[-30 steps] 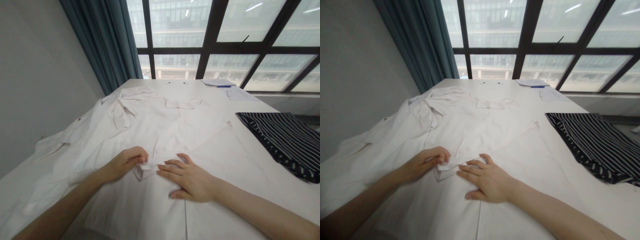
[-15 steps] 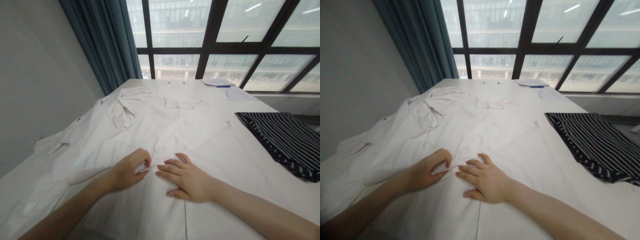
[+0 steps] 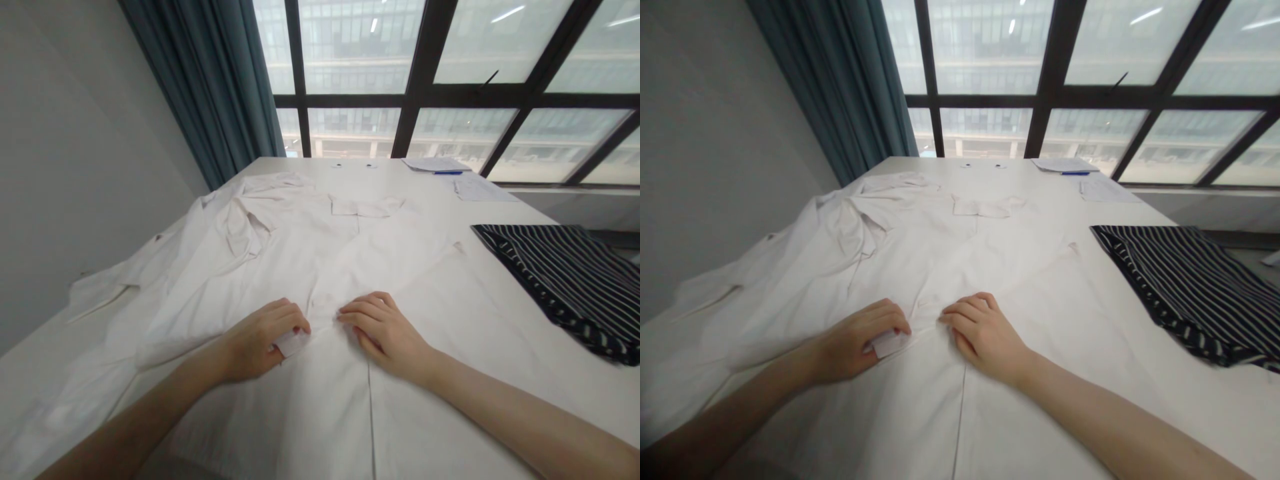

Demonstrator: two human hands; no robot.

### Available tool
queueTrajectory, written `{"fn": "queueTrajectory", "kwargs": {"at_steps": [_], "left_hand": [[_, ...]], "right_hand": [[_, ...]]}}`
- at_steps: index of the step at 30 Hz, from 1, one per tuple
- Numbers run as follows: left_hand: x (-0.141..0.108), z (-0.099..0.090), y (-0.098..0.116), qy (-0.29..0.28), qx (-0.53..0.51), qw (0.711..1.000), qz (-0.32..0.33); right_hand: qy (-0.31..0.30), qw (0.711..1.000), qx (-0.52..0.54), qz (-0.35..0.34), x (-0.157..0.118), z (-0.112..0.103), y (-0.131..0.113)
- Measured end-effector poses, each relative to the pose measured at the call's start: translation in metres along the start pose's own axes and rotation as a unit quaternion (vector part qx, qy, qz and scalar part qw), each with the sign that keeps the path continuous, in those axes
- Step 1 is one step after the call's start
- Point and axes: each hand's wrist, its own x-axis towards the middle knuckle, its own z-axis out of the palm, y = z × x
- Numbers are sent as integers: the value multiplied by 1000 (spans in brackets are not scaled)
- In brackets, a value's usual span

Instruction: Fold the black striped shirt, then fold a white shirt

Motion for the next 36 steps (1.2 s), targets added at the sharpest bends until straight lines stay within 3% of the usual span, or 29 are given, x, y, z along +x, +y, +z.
{"fn": "queueTrajectory", "kwargs": {"at_steps": [4,12,18,25,29,33,36], "left_hand": [[0,-4,1,-7,11,1000,-3],[-2,-7,1,-34,50,998,11],[0,-6,-2,-5,122,991,57],[-1,-1,6,-11,118,991,64],[-1,-1,2,17,108,992,66],[-2,-3,-4,41,101,992,60],[-3,-3,-6,36,94,993,55]], "right_hand": [[12,998,21,59,0,4,5],[6,998,27,61,-1,7,8],[11,998,35,59,-1,6,8],[3,999,38,4,-2,4,6],[-13,999,15,-37,-1,3,5],[-61,993,13,-99,-1,0,0],[-112,988,2,-108,-1,-1,-4]]}}
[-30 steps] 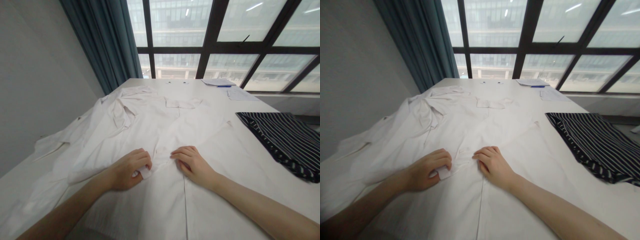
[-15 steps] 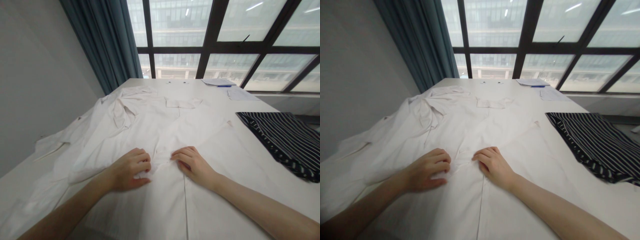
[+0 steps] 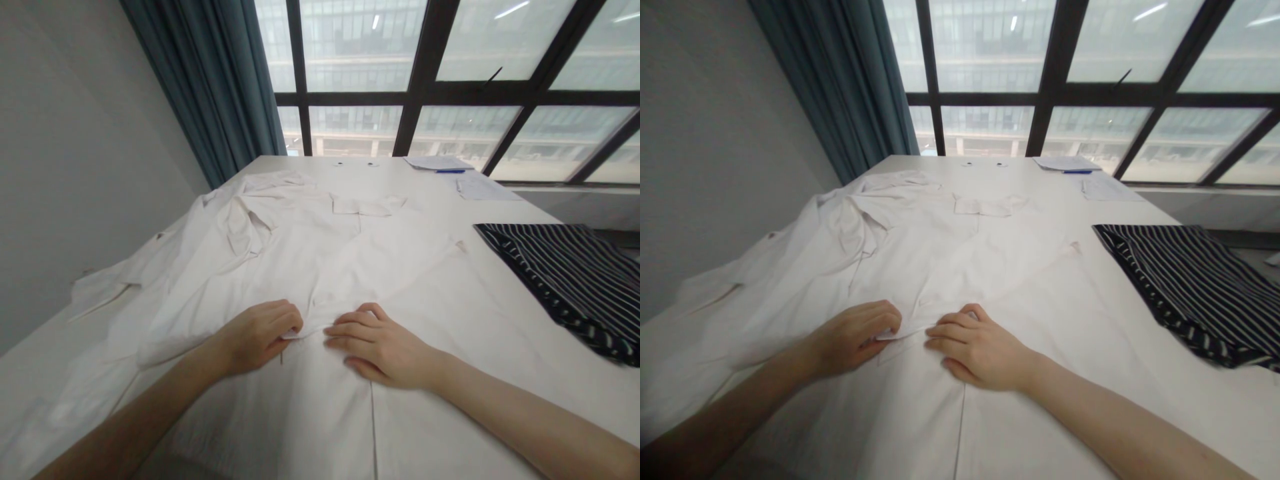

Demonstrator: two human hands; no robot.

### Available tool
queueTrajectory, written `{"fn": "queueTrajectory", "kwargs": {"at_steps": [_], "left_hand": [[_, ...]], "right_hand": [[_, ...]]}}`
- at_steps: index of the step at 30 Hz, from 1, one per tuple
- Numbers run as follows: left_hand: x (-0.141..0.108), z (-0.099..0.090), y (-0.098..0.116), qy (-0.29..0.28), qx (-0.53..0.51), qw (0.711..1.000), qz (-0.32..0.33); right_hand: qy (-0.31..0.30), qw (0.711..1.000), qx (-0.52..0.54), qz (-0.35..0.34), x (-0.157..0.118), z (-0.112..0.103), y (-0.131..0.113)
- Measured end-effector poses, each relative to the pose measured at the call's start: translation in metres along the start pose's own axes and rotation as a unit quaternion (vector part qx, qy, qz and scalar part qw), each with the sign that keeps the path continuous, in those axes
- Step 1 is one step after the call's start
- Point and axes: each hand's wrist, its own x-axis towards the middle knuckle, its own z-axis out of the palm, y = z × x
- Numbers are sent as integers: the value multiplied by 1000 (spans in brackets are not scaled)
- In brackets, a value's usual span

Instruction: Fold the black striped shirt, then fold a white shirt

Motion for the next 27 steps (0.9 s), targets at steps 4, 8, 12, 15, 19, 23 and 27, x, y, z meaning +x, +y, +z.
{"fn": "queueTrajectory", "kwargs": {"at_steps": [4,8,12,15,19,23,27], "left_hand": [[-2,1,-3,-8,-12,1000,-2],[-3,-2,-6,-24,-15,999,17],[-3,-5,-6,-26,9,999,25],[-3,-7,-3,-28,16,999,28],[-3,-8,2,-22,8,999,38],[-1,-9,3,-8,-17,999,51],[-1,-9,4,-25,-58,997,48]], "right_hand": [[-46,999,-5,21,0,0,0],[-63,998,-4,27,0,-1,1],[-67,997,1,30,0,-1,1],[-67,997,3,30,0,-1,1],[-65,997,6,31,0,-1,1],[-59,998,9,32,0,0,1],[-58,998,16,35,0,-1,0]]}}
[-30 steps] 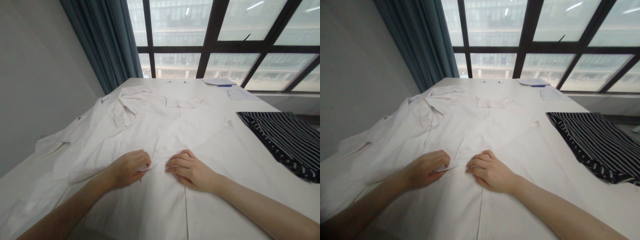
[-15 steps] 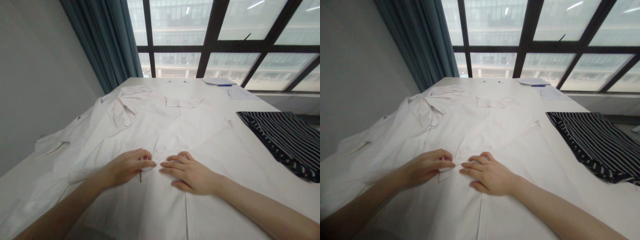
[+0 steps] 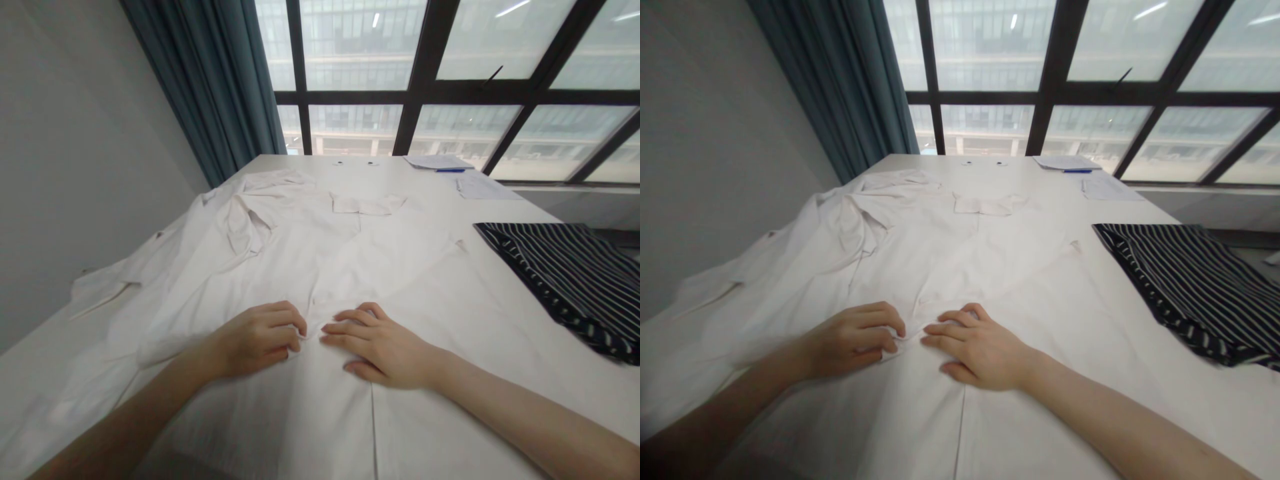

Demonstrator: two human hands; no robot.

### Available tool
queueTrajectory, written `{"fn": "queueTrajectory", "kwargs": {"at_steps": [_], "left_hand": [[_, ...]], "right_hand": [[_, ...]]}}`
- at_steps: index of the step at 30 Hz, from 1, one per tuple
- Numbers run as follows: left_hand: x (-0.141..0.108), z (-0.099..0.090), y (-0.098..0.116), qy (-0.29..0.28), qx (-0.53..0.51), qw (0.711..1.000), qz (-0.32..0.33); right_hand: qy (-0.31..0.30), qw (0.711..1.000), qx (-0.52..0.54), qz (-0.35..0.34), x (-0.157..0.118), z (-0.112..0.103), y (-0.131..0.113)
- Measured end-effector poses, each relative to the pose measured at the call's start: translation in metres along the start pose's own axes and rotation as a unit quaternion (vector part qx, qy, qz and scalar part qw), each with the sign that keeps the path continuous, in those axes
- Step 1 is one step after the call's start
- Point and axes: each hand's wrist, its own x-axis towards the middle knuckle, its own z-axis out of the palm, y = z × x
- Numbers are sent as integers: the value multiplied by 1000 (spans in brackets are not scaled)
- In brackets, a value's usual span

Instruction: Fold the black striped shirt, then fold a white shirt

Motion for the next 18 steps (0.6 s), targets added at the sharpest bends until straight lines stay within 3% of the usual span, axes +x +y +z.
{"fn": "queueTrajectory", "kwargs": {"at_steps": [12,15,18], "left_hand": [[-4,1,1,-68,-169,976,-117],[-2,-3,4,-67,-185,973,-120],[0,-2,4,-51,-178,967,-173]], "right_hand": [[5,1000,13,-2,1,-2,0],[17,1000,12,-6,0,-2,-1],[32,999,7,-7,0,-1,-1]]}}
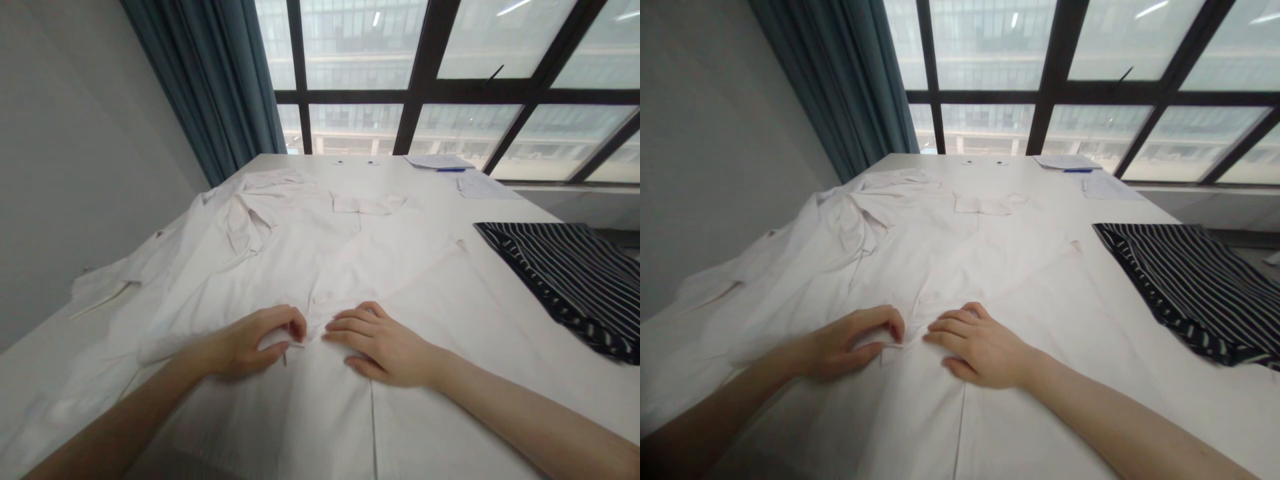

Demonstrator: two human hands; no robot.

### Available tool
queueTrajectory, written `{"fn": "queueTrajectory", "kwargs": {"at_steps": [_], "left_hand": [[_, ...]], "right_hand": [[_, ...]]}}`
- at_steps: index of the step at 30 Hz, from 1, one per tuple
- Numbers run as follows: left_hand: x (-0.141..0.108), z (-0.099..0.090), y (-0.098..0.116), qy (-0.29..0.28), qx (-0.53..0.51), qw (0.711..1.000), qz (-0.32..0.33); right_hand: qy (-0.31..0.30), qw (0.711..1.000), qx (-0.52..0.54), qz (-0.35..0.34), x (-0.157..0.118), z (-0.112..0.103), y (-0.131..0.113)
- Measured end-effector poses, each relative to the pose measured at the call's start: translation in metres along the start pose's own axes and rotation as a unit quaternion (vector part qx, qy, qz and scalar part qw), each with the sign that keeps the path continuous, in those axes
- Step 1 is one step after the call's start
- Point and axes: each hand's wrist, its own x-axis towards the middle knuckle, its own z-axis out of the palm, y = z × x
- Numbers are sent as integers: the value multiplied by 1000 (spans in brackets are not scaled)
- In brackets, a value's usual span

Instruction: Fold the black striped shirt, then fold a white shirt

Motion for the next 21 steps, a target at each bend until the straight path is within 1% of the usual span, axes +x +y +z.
{"fn": "queueTrajectory", "kwargs": {"at_steps": [2,3,8,12,16,21], "left_hand": [[2,3,-2,14,9,999,-33],[3,5,-4,15,13,999,-35],[7,8,-8,2,27,999,19],[6,6,-8,-12,46,998,32],[4,5,-9,0,84,996,43],[3,5,-9,9,147,987,71]], "right_hand": [[14,1000,-3,2,0,1,0],[21,1000,-3,3,0,1,0],[41,999,-4,3,0,2,1],[45,999,-10,8,-1,1,1],[37,999,-11,17,0,0,2],[23,1000,-7,-1,0,-2,5]]}}
